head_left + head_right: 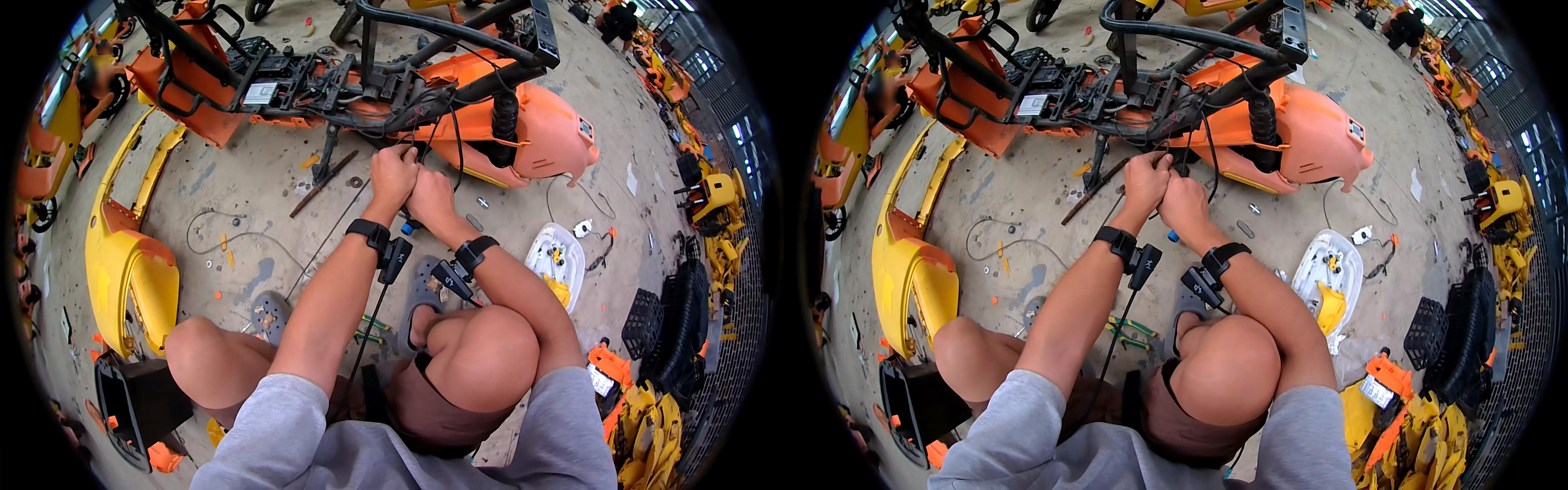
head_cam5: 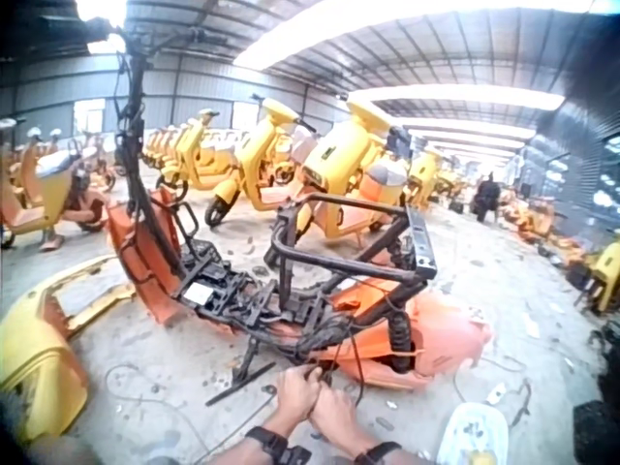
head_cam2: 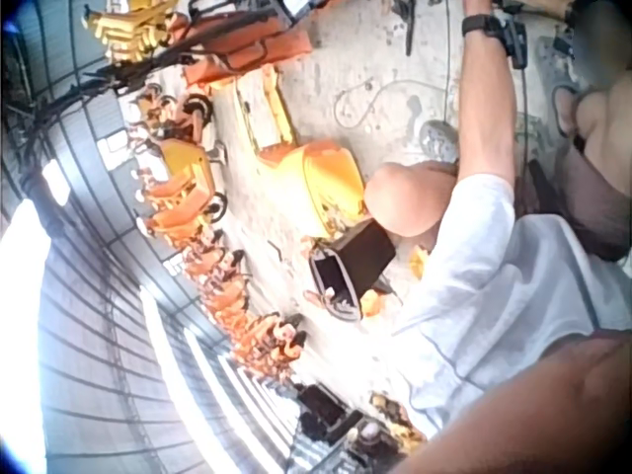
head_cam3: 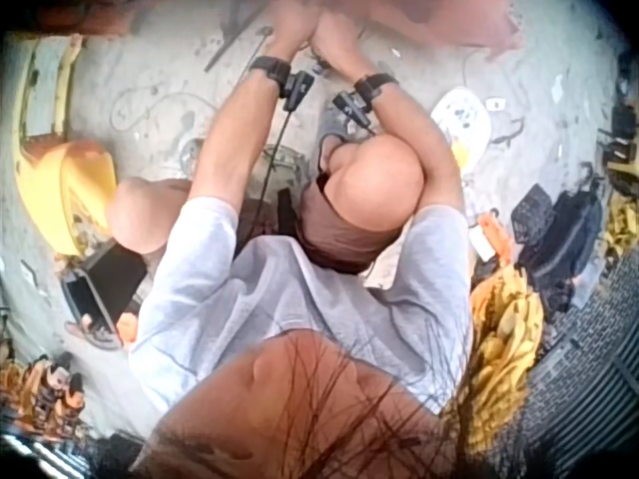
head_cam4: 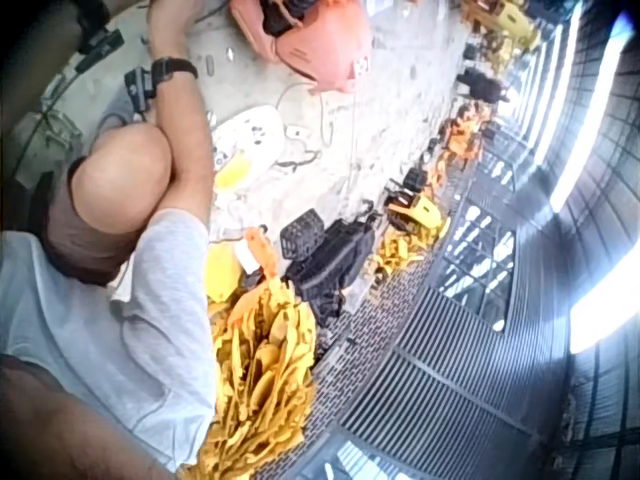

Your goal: The person manipulates electrical wiring on the frame of an orange electric scooter, using pliers to strip insulation and a screwdriver to adjust components.

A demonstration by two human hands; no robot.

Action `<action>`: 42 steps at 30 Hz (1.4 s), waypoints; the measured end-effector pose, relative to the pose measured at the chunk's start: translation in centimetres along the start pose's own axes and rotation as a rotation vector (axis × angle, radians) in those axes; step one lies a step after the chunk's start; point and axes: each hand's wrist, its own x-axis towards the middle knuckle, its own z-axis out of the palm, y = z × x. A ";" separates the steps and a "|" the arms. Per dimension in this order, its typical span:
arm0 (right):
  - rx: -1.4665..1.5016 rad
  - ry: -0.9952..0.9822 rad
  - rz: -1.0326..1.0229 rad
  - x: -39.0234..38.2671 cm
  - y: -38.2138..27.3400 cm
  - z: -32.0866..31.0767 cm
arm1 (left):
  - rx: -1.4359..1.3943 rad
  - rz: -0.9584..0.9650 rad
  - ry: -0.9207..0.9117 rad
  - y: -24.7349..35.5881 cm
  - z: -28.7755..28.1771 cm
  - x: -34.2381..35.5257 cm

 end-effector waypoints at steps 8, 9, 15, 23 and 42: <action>0.018 -0.085 -0.014 -1.3 0.2 0.4 | -0.029 -0.001 0.016 -1.0 -0.1 -1.6; 0.019 -0.100 -0.021 -1.6 0.2 0.5 | -0.027 -0.003 0.006 -1.3 -0.3 -2.0; 0.049 -0.220 -0.021 -4.0 -0.7 0.6 | -0.004 0.008 -0.010 -2.8 -1.4 -5.0; 0.080 -0.494 -0.175 -0.7 -1.6 -3.8 | 0.003 0.111 -0.050 -2.9 -3.7 -4.4; 0.049 -0.074 0.133 5.2 -1.4 -0.2 | -0.105 0.057 -0.233 -0.1 -3.8 -5.4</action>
